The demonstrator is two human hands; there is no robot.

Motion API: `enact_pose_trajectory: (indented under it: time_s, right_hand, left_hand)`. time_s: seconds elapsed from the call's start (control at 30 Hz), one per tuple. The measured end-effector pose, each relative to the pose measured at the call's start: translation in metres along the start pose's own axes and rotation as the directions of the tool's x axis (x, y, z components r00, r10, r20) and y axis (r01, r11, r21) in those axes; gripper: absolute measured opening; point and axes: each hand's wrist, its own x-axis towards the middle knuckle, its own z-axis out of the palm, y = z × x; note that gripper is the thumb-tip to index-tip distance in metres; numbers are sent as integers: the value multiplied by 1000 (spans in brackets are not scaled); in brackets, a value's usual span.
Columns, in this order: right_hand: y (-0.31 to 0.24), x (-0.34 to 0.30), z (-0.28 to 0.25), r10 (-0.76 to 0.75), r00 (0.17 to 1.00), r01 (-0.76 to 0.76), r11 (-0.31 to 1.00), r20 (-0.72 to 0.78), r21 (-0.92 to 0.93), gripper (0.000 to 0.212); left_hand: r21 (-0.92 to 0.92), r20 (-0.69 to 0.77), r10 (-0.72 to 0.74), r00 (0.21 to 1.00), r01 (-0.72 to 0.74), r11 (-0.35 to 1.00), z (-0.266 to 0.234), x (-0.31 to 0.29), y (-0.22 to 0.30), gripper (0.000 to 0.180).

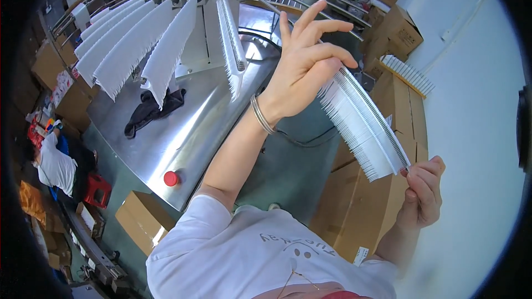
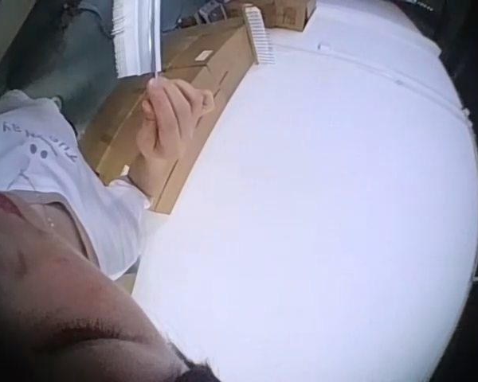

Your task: Manually loading rows of brush bristles onto an automated rotating assembly machine.

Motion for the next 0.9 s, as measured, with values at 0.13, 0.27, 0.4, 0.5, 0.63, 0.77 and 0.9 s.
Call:
enact_pose_trajectory:
  time_s: [0.13, 0.27, 0.4, 0.5, 0.63, 0.77, 0.9]
  right_hand:
    - [0, 1, 1, -4, 1000, 4, 1000, -10, -13, 20]
    - [3, 1, 2, -2, 1000, 2, 1000, -6, -2, 21]
    - [1, 4, 3, -14, 1000, 14, 1000, -14, 26, 21]
    - [1, 5, -1, -33, 999, 32, 999, 26, 33, 22]
    - [5, 6, 0, -45, 999, 44, 999, 21, 31, 22]
    - [9, 14, 3, -48, 998, 48, 999, 39, 12, 21]
    - [15, 35, 18, -59, 996, 56, 998, 68, 36, 19]
  left_hand:
    - [56, 28, 49, 998, -50, 997, -4, 3, -6, 21]
    - [109, 51, 80, 995, -86, 990, -4, 2, -7, 20]
    - [-85, -494, -104, 863, 71, 994, 15, -21, -5, 31]
    - [-252, -628, -385, 676, 292, 923, 28, -30, -13, 39]
    - [-438, -319, -480, 817, 322, 840, 22, -21, -19, 51]
    - [-534, -328, -535, 779, 314, 785, 25, -15, -11, 46]
    - [-465, -410, -539, 736, 340, 818, 22, -13, -16, 51]
